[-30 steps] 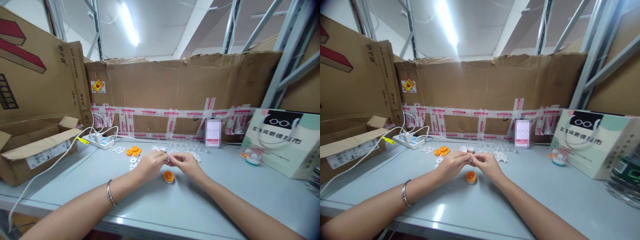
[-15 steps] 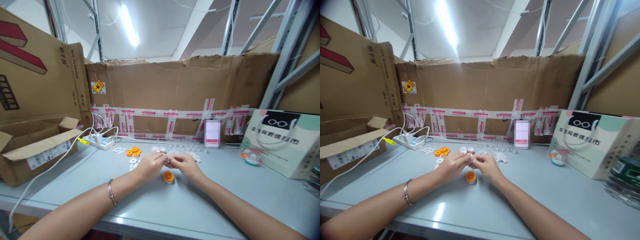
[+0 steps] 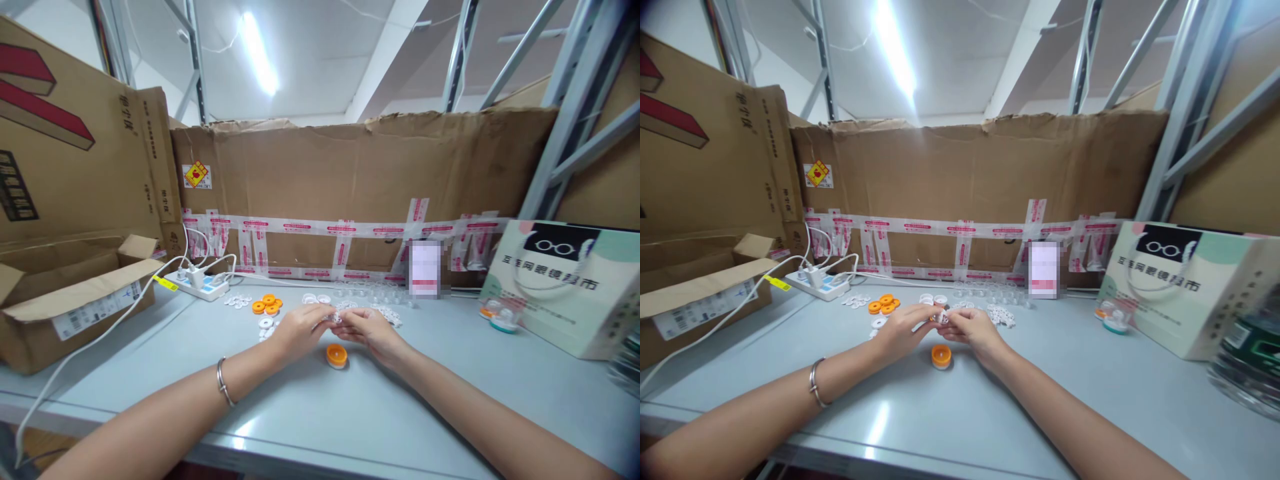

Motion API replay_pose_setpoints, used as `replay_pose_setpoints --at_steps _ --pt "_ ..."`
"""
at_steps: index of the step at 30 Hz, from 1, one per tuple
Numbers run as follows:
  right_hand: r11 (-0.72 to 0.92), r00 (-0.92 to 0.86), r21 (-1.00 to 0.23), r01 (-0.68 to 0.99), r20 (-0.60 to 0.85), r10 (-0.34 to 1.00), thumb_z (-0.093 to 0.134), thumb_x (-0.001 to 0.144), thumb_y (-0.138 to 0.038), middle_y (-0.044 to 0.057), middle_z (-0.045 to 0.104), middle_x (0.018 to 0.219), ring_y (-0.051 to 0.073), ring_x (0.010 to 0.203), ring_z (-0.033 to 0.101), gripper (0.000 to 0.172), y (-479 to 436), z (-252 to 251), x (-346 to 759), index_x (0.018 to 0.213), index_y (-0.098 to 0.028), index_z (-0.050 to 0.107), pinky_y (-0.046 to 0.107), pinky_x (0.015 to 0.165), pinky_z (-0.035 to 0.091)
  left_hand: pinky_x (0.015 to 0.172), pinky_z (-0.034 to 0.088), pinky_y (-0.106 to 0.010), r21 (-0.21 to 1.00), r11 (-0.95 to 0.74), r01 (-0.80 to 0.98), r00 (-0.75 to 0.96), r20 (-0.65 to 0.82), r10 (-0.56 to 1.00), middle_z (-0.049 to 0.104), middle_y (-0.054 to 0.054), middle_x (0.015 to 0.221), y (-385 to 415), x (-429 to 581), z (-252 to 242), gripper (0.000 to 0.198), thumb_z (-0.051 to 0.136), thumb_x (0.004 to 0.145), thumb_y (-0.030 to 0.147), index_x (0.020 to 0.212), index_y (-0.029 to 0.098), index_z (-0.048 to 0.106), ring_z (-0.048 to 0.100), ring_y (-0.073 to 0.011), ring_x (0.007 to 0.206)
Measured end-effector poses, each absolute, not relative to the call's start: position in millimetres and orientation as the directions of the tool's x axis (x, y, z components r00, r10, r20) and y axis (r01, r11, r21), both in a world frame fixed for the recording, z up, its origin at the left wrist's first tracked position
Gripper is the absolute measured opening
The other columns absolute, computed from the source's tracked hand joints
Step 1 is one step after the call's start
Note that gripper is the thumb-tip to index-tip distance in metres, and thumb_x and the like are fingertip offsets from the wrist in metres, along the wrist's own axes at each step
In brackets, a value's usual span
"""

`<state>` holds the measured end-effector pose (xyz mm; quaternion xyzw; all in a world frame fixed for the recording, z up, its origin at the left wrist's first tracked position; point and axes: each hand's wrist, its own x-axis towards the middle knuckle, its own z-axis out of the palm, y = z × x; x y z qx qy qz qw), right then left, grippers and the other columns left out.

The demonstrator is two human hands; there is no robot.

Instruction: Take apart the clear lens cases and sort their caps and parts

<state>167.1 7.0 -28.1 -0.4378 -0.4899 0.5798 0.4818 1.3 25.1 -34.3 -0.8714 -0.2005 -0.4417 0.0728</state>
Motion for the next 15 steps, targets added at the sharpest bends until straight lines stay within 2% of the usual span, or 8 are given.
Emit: replay_pose_setpoints --at_steps 4,6,10,13,15 --pt "-0.064 -0.168 -0.991 -0.116 -0.044 0.985 0.065 0.065 -0.028 0.004 0.068 0.061 0.010 0.059 0.064 0.014 7.6 -27.5 170.7 0.066 -0.015 0.065 0.019 0.060 0.051 0.072 0.049 -0.022 0.223 -0.894 0.389 0.495 0.768 0.407 0.066 -0.004 0.091 26.8 0.2 -34.8 0.017 0.052 0.079 0.018 0.095 0.016 0.057 0.062 -0.0127 0.080" --pt "-0.057 -0.192 -0.994 -0.091 -0.039 0.981 0.067 0.064 -0.030 0.004 0.068 0.063 0.010 0.059 0.063 0.016 8.0 -27.4 171.5 0.067 -0.014 0.065 0.019 0.062 0.051 0.072 0.049 -0.022 0.267 -0.883 0.387 0.503 0.741 0.445 0.066 -0.004 0.090 27.9 -0.5 -35.7 0.017 0.053 0.079 0.020 0.095 0.017 0.058 0.062 -0.0128 0.079" --pt "0.008 -0.196 -1.000 -0.027 0.013 0.981 0.070 0.058 -0.037 0.003 0.067 0.061 0.010 0.058 0.062 0.025 8.5 -28.0 169.1 0.065 -0.014 0.062 0.022 0.062 0.050 0.072 0.048 -0.022 0.250 -0.884 0.395 0.513 0.738 0.438 0.067 -0.003 0.088 28.2 -0.1 -37.1 0.015 0.053 0.078 0.020 0.092 0.018 0.060 0.062 -0.0134 0.080" --pt "0.141 -0.131 -0.989 0.045 0.134 0.982 0.071 0.054 -0.040 0.001 0.065 0.055 0.012 0.055 0.060 0.029 10.8 -29.1 169.2 0.062 -0.015 0.060 0.025 0.059 0.049 0.067 0.049 -0.022 0.251 -0.872 0.421 0.468 0.763 0.445 0.067 -0.004 0.083 27.9 -0.2 -36.1 0.016 0.054 0.078 0.024 0.091 0.017 0.060 0.062 -0.0133 0.074" --pt "0.174 -0.071 -0.982 0.070 0.169 0.983 0.070 0.055 -0.040 0.002 0.065 0.056 0.013 0.054 0.060 0.029 16.0 -30.7 174.9 0.063 -0.015 0.060 0.026 0.058 0.049 0.065 0.048 -0.022 0.256 -0.859 0.443 0.442 0.772 0.458 0.067 -0.004 0.081 28.4 -1.7 -34.3 0.018 0.054 0.078 0.026 0.093 0.017 0.060 0.062 -0.0132 0.072"
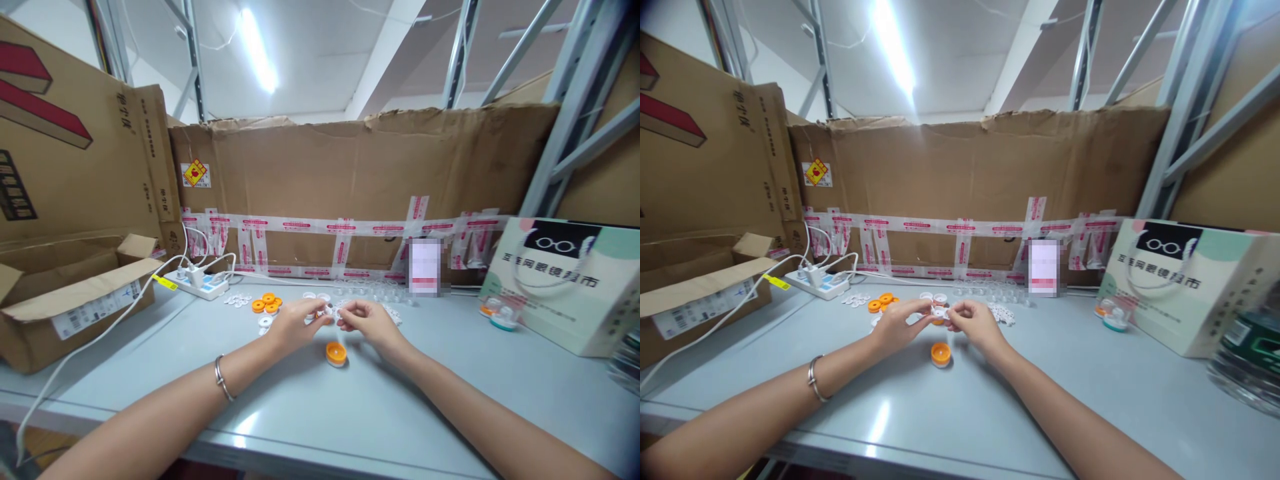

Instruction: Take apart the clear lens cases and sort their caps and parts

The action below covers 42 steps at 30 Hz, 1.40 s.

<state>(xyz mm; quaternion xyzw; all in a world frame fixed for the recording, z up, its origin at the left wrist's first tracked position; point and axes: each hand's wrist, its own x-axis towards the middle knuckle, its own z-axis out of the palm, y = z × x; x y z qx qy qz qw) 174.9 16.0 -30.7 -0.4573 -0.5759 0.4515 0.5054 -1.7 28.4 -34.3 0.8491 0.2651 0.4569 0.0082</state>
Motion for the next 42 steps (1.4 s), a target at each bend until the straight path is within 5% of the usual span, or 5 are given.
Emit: replay_pose_setpoints --at_steps 8,17,26,34,42 --pt "0.221 0.148 -0.917 0.331 0.282 0.948 0.065 0.060 -0.035 0.002 0.063 0.054 0.015 0.052 0.057 0.026 56.4 -50.1 221.7 0.074 -0.013 0.067 0.028 0.055 0.045 0.067 0.047 -0.024 0.259 -0.834 0.488 0.484 0.714 0.505 0.065 -0.003 0.084 29.0 -5.3 -31.0 0.018 0.052 0.080 0.025 0.095 0.018 0.058 0.060 -0.0130 0.074" --pt "0.326 0.164 -0.867 0.378 0.409 0.898 0.056 0.070 -0.042 0.002 0.061 0.060 0.016 0.059 0.056 0.033 45.3 -34.7 215.0 0.084 -0.013 0.065 0.028 0.060 0.043 0.070 0.047 -0.025 0.263 -0.843 0.469 0.513 0.697 0.502 0.062 -0.003 0.083 25.1 -3.3 -29.9 0.023 0.052 0.080 0.024 0.101 0.017 0.058 0.057 -0.0125 0.074" --pt "0.302 -0.313 -0.952 0.041 0.275 0.909 0.067 0.061 -0.040 0.003 0.068 0.073 0.017 0.073 0.062 0.030 5.5 -23.7 165.3 0.081 -0.017 0.062 0.031 0.072 0.048 0.069 0.048 -0.022 0.132 -0.929 0.346 0.552 0.772 0.316 0.061 -0.005 0.080 23.7 1.4 -33.0 0.017 0.048 0.082 0.021 0.092 0.016 0.061 0.057 -0.0111 0.074" --pt "0.297 0.186 -0.923 0.247 0.346 0.920 0.069 0.054 -0.037 0.002 0.064 0.061 0.016 0.058 0.058 0.023 46.6 -22.1 239.8 0.063 -0.017 0.064 0.029 0.059 0.046 0.080 0.047 -0.030 0.155 -0.875 0.460 0.521 0.750 0.407 0.061 -0.007 0.098 23.3 -2.7 -30.1 0.029 0.052 0.080 0.029 0.107 0.018 0.055 0.056 -0.0160 0.091" --pt "0.109 0.128 -0.817 0.566 0.217 0.968 0.065 0.054 -0.027 0.003 0.056 0.042 0.015 0.043 0.049 0.013 65.7 -40.5 278.6 0.050 -0.015 0.063 0.028 0.048 0.036 0.077 0.047 -0.029 0.172 -0.874 0.454 0.569 0.699 0.433 0.062 -0.007 0.093 23.1 -7.5 -28.0 0.023 0.048 0.082 0.027 0.100 0.016 0.057 0.057 -0.0156 0.085"
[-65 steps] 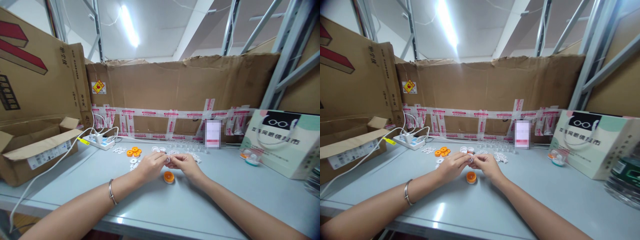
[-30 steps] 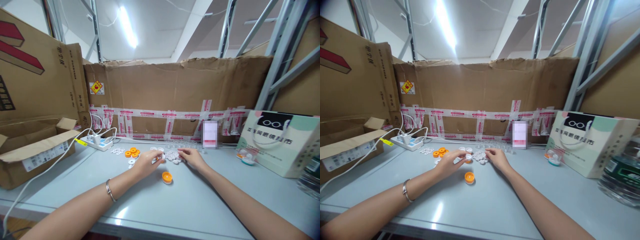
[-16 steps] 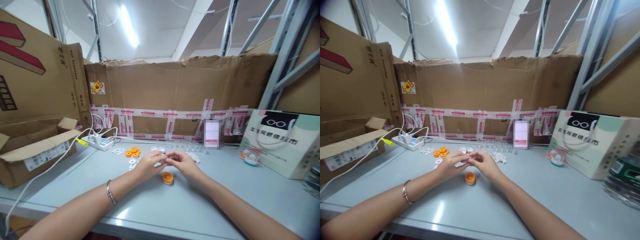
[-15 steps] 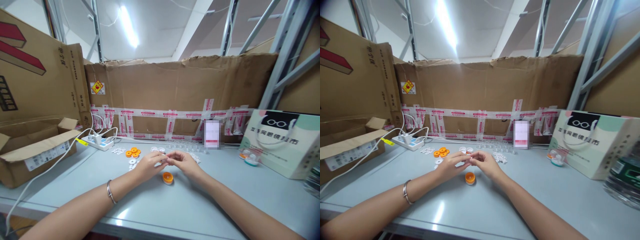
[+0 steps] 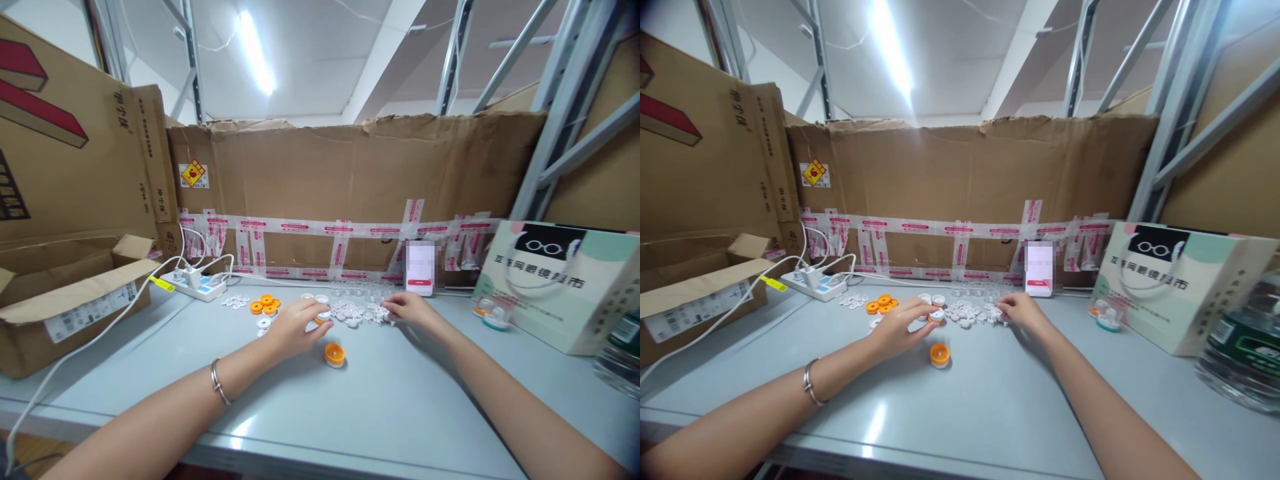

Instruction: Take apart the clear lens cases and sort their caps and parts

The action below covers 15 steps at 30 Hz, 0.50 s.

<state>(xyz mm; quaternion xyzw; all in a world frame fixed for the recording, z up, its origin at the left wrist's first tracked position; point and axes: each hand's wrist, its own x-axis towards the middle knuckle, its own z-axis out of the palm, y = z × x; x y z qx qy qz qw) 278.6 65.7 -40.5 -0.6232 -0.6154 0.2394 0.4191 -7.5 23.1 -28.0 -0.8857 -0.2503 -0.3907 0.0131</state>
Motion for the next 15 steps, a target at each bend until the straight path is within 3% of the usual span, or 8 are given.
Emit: replay_pose_setpoints --at_steps 6,11,15 --pt "0.185 0.145 -0.770 0.611 0.338 0.930 0.062 0.061 -0.040 0.004 0.060 0.057 0.017 0.056 0.050 0.023 48.0 -22.7 261.6 0.058 -0.017 0.063 0.027 0.053 0.034 0.080 0.044 -0.027 0.230 -0.898 0.375 0.681 0.588 0.435 0.063 -0.006 0.092 20.4 -10.1 -26.7 0.026 0.053 0.079 0.035 0.096 0.017 0.058 0.057 -0.0157 0.088" --pt "0.344 -0.298 -0.789 0.509 0.213 0.930 0.060 0.064 -0.048 0.000 0.056 0.060 0.013 0.056 0.046 0.031 14.9 -7.9 217.6 0.067 -0.017 0.062 0.024 0.052 0.034 0.072 0.042 -0.023 0.331 -0.877 0.349 0.779 0.417 0.467 0.062 -0.003 0.085 17.8 -10.5 -27.6 0.042 0.070 0.059 0.044 0.089 0.018 0.059 0.056 -0.0157 0.081" --pt "0.421 -0.534 -0.750 0.510 0.108 0.838 0.070 0.056 -0.042 -0.005 0.046 0.056 0.009 0.053 0.040 0.032 1.2 -17.5 193.5 0.075 -0.018 0.061 0.020 0.048 0.030 0.061 0.040 -0.020 0.391 -0.836 0.386 0.787 0.333 0.519 0.060 -0.001 0.078 19.8 -7.9 -31.1 0.042 0.072 0.054 0.045 0.082 0.016 0.059 0.053 -0.0132 0.071"
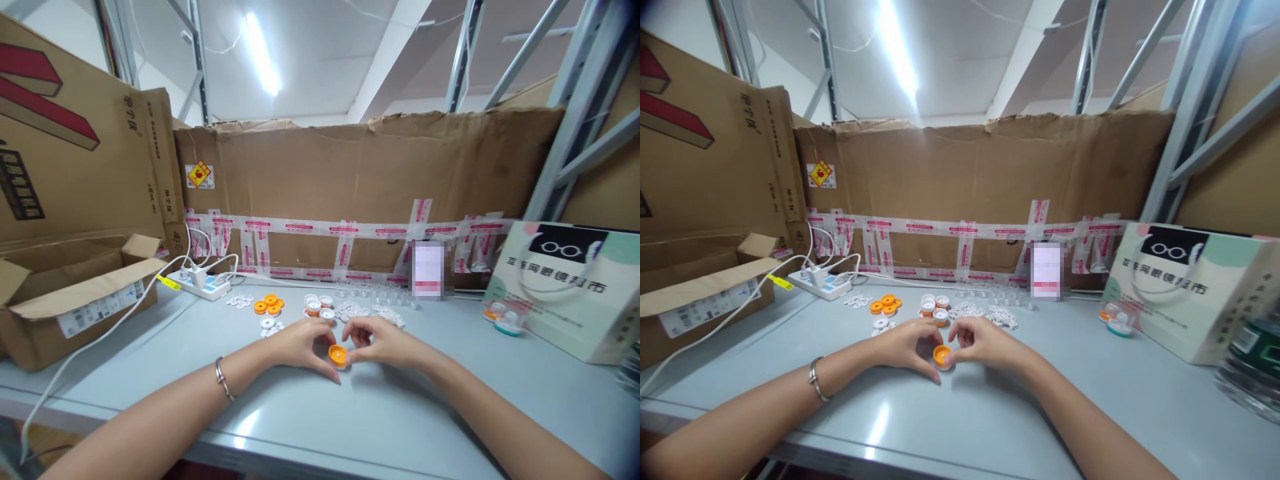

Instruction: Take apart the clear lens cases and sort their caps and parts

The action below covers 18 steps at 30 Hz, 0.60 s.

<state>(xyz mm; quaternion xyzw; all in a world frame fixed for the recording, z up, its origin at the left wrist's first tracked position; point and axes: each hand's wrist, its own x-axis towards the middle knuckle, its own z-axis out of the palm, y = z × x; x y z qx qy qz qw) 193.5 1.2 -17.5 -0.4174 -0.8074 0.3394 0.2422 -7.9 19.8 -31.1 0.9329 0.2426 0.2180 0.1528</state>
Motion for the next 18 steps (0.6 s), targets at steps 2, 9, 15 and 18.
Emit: replay_pose_setpoints --at_steps 2,9,15,18 --pt "0.439 -0.568 -0.732 0.522 0.086 0.819 0.073 0.052 -0.042 -0.006 0.044 0.056 0.008 0.052 0.038 0.035 0.3 -25.2 188.5 0.075 -0.018 0.060 0.019 0.047 0.028 0.059 0.039 -0.019 0.422 -0.820 0.386 0.789 0.310 0.531 0.059 0.000 0.074 21.6 -6.7 -32.8 0.037 0.071 0.057 0.043 0.079 0.016 0.059 0.052 -0.0120 0.068" --pt "0.443 -0.563 -0.739 0.508 0.103 0.820 0.068 0.060 -0.039 -0.004 0.048 0.058 0.009 0.053 0.040 0.028 2.3 -32.4 185.4 0.073 -0.016 0.057 0.020 0.048 0.030 0.059 0.039 -0.019 0.480 -0.786 0.389 0.768 0.302 0.564 0.056 0.001 0.069 25.3 -6.8 -37.5 0.022 0.068 0.061 0.027 0.076 0.013 0.059 0.050 -0.0106 0.065" --pt "0.378 -0.538 -0.795 0.474 0.078 0.840 0.069 0.058 -0.036 -0.003 0.052 0.060 0.009 0.055 0.045 0.028 4.1 -33.6 184.9 0.074 -0.016 0.058 0.020 0.050 0.034 0.062 0.039 -0.020 0.516 -0.760 0.395 0.759 0.282 0.587 0.059 -0.001 0.075 24.4 -8.4 -35.5 0.026 0.067 0.062 0.030 0.079 0.013 0.059 0.051 -0.0117 0.069" --pt "0.308 -0.516 -0.841 0.444 0.040 0.856 0.073 0.054 -0.035 -0.003 0.054 0.063 0.010 0.057 0.047 0.033 4.2 -35.1 183.0 0.073 -0.015 0.057 0.020 0.052 0.035 0.059 0.038 -0.019 0.533 -0.739 0.412 0.754 0.256 0.605 0.058 -0.001 0.075 24.7 -8.0 -34.3 0.037 0.069 0.059 0.042 0.080 0.013 0.058 0.050 -0.0119 0.068"
